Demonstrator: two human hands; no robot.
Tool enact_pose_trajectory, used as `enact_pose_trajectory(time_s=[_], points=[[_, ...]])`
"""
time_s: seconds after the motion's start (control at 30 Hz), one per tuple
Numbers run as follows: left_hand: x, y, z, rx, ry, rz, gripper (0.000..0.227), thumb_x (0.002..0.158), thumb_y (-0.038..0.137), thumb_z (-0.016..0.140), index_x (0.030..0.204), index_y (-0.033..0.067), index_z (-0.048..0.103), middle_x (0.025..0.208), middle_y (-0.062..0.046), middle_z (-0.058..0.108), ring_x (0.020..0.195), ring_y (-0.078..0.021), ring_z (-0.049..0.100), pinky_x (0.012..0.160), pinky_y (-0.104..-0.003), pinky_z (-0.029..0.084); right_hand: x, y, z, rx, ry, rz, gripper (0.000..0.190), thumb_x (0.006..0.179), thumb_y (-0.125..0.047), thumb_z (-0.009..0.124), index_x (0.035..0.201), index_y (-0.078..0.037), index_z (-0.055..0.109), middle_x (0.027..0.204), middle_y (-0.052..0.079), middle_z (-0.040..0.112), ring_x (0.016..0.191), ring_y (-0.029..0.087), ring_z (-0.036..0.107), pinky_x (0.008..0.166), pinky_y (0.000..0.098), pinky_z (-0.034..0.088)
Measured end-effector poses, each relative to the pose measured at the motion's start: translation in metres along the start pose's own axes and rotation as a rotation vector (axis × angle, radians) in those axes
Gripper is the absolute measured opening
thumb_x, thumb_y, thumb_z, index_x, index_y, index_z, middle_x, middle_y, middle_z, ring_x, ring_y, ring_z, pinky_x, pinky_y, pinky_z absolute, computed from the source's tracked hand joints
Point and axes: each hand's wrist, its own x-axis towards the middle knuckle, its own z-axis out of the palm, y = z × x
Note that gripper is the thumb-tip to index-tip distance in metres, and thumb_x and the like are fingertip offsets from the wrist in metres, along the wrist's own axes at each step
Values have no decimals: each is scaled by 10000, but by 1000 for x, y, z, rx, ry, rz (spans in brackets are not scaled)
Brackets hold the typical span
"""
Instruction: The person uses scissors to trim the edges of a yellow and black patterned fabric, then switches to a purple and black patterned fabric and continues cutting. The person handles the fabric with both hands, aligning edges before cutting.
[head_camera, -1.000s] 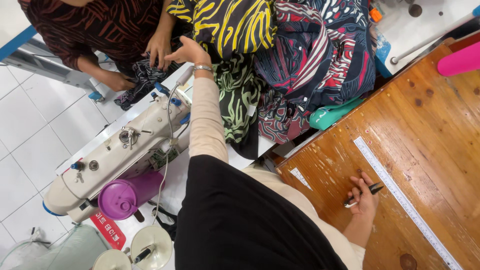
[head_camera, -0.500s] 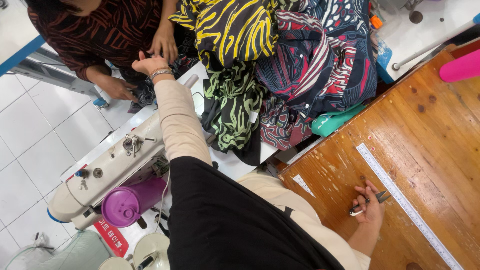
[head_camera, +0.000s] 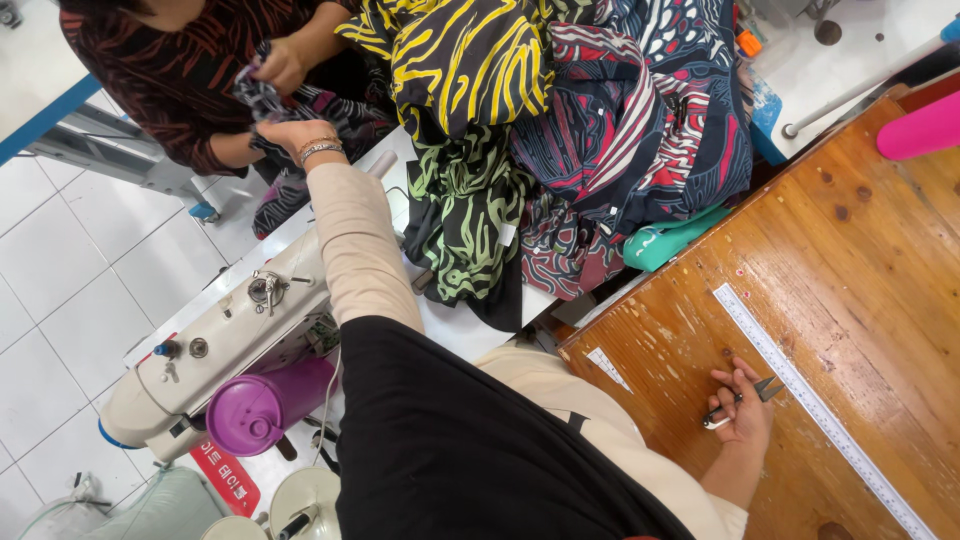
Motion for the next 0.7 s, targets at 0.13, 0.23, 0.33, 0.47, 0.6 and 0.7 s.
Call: enact_pose_trajectory(time_s=[0.13, 0.23, 0.33, 0.47, 0.6, 0.7], points=[[-5, 1, 6, -5, -42, 25, 625, 788, 312, 669, 1195, -130, 497, 1184, -193, 616, 914, -314, 625, 802, -432, 549, -3, -1, 1, -2, -15, -13, 302, 1052, -130, 571, 1345, -56, 579, 977, 163, 711, 442, 52, 347, 508, 272, 403], [-2, -1, 22, -14, -112, 38, 516, 824, 257, 680, 1149, -118, 537, 1138, -204, 643, 860, -327, 646, 747, -447, 573, -2, 0, -1, -3, -13, -15, 306, 1048, -130, 575, 1344, -50, 576, 965, 166, 709, 438, 56, 341, 507, 277, 405], [-9, -4, 46, -36, -190, 62, 409, 860, 202, 691, 1103, -107, 577, 1092, -215, 670, 806, -339, 667, 692, -461, 597, 6, -1, -3, 2, -23, -9, 305, 1045, -146, 577, 1335, -52, 573, 952, 162, 710, 432, 62, 336, 498, 282, 404], [-87, -33, 35, -16, -746, 66, 215, 883, 50, 586, 1017, -115, 620, 968, -203, 690, 728, -322, 707, 658, -469, 619, 15, 12, -21, -12, -29, 1, 311, 1043, -157, 566, 1336, -55, 577, 936, 154, 712, 438, 63, 331, 500, 292, 406], [-254, -94, -113, 196, -1367, -345, 344, 1029, 372, 489, 967, 92, 677, 959, -70, 670, 890, -188, 633, 827, -341, 534, 36, 21, -41, 137, -111, -3, 286, 1102, -207, 598, 1359, -80, 590, 1012, 123, 712, 469, 56, 366, 557, 296, 435], [-316, -134, -289, 630, -2384, 381, 206, 857, 55, 678, 1059, 88, 655, 1064, -36, 665, 1025, -177, 645, 978, -336, 526, 45, 29, -67, 165, -31, -34, 312, 1079, -209, 601, 1354, -64, 588, 1025, 127, 711, 510, 77, 396, 571, 315, 443]])
